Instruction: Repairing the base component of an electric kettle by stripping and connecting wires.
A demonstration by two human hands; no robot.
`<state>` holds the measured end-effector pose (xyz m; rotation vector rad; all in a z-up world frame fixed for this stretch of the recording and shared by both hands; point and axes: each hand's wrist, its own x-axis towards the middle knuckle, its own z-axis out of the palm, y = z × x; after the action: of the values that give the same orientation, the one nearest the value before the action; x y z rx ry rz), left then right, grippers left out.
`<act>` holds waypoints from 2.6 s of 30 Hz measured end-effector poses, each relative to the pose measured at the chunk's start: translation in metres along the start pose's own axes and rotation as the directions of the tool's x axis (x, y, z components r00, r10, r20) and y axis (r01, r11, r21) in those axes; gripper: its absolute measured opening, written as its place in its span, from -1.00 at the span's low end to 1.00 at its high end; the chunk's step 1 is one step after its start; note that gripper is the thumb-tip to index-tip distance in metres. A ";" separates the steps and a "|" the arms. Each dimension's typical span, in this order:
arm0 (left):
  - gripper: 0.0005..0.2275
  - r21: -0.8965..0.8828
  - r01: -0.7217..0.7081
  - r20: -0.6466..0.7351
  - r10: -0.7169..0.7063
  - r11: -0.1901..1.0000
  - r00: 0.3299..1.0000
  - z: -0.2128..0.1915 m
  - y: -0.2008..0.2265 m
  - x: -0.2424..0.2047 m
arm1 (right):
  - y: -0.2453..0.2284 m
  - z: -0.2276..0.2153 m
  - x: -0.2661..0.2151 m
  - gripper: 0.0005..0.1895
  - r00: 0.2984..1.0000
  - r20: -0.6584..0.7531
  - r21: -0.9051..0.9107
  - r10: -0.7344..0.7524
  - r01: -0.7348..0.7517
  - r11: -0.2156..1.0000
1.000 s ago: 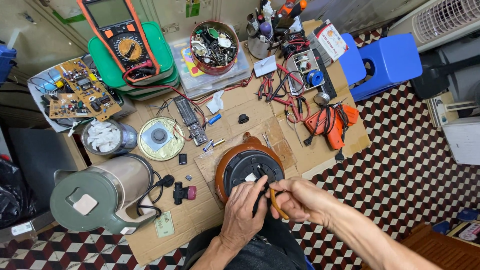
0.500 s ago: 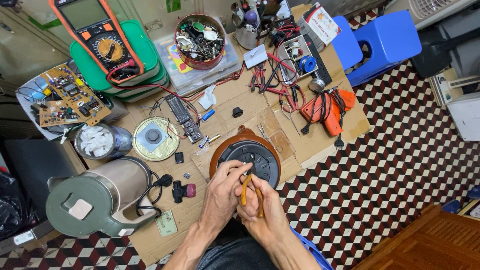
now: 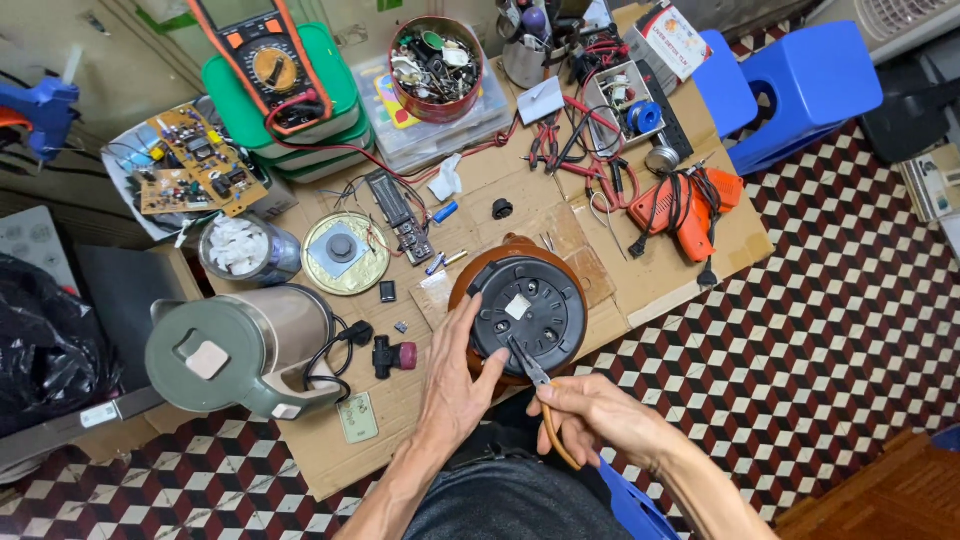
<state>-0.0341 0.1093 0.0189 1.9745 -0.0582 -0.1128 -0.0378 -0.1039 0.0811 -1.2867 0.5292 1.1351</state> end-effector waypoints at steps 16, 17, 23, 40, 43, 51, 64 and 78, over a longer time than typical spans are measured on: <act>-0.36 -0.004 -0.026 -0.055 0.026 1.000 0.998 0.014 -0.008 0.000 | -0.096 -0.041 0.025 -0.58 0.929 0.192 -0.270 0.315 -0.259 0.928; -0.36 -0.011 -0.020 -0.060 0.019 1.000 0.998 0.016 -0.008 -0.001 | -0.097 -0.043 0.026 -0.58 0.927 0.188 -0.275 0.324 -0.267 0.924; -0.35 -0.030 -0.044 -0.101 0.041 0.999 0.994 0.014 -0.003 0.000 | -0.117 -0.043 0.034 -0.59 0.890 0.171 -0.282 0.423 -0.367 0.886; -0.35 0.001 -0.043 -0.157 0.043 0.999 0.987 0.018 0.003 0.001 | -0.094 -0.027 0.027 -0.36 0.893 0.055 -0.271 0.447 -0.417 0.867; -0.36 0.051 -0.087 -0.189 0.095 0.995 0.977 0.013 0.007 0.002 | -0.094 0.002 0.011 -0.59 0.905 -0.005 0.093 0.426 -0.424 0.901; -0.74 0.172 -0.353 -0.089 0.371 0.920 0.924 0.001 0.001 0.015 | -0.049 -0.014 0.021 -0.60 0.950 0.125 0.353 0.287 -0.313 0.882; -0.80 0.232 -0.339 -0.141 0.376 0.912 0.916 0.005 0.002 0.017 | -0.092 0.028 -0.064 -0.24 0.842 -0.207 -0.848 -0.498 0.100 0.521; -0.63 0.171 -0.285 -0.250 0.321 0.943 0.913 0.018 0.004 0.011 | -0.111 0.067 -0.033 -0.50 0.881 -0.053 -0.995 -0.471 -0.084 -0.045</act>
<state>-0.0246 0.0905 0.0152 2.0693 -0.1950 0.3784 0.0282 -0.0408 0.1790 -2.8836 -0.4805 0.8867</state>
